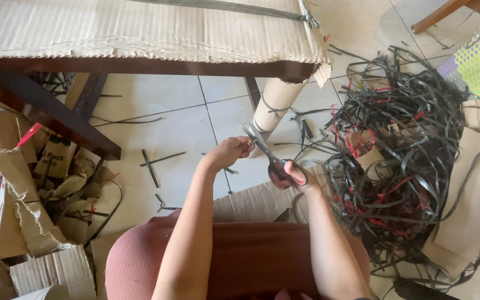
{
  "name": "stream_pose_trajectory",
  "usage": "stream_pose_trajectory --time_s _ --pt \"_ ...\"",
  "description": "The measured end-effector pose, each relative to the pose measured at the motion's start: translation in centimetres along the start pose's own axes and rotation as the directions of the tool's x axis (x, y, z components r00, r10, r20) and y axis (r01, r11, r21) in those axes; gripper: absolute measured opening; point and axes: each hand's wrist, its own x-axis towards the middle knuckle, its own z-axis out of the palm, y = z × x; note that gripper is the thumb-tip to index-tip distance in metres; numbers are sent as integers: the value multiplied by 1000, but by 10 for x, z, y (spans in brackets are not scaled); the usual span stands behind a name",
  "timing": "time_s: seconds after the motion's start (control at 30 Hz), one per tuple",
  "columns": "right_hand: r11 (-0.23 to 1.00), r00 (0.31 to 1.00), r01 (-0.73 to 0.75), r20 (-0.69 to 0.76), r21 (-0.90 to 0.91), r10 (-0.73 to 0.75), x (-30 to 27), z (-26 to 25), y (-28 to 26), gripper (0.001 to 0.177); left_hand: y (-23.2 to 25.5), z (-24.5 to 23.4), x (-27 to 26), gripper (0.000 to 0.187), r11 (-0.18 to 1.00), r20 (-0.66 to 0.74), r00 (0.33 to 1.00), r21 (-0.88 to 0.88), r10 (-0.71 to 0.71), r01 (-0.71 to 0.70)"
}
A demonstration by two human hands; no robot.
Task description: Wrapping a wooden chair leg with protective cardboard and securing it with plastic ties and scissors.
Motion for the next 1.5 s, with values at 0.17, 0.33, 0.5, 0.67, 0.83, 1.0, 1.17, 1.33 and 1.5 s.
stream_pose_trajectory --time_s 0.17,0.33,0.5,0.67,0.83,1.0,1.17,1.33,1.5 --pt "995 995 91 51 -51 -88 -2 -14 33 76 10 -2 -14 30 998 51 998 51 -27 25" --pt "985 998 -56 -49 -164 49 -13 -13 30 66 24 -10 -37 27 996 45 999 87 -7 3" --pt "370 717 -677 -454 -637 529 -44 13 -29 33 39 -17 -75 34 980 116 989 189 -87 64" --pt "201 617 -728 -497 -656 611 -68 -31 27 41 -3 -17 -45 43 940 27 991 319 -134 119" --pt "121 529 -789 -566 -602 632 -70 -50 52 33 16 -26 -66 43 948 -68 990 288 -125 139" --pt "320 339 -939 -487 -126 805 -65 -51 72 37 19 -26 -62 39 921 -83 983 346 -161 180" --pt "164 315 -893 -321 -420 893 -39 -39 77 55 45 -17 -67 41 929 -1 988 340 -153 144" --pt "145 362 -879 -438 -455 823 -30 -47 85 46 54 -7 -66 39 931 12 993 349 -117 105" --pt "670 375 -726 -906 -156 196 -20 -111 145 50 45 2 -59 37 920 23 996 385 -87 71"
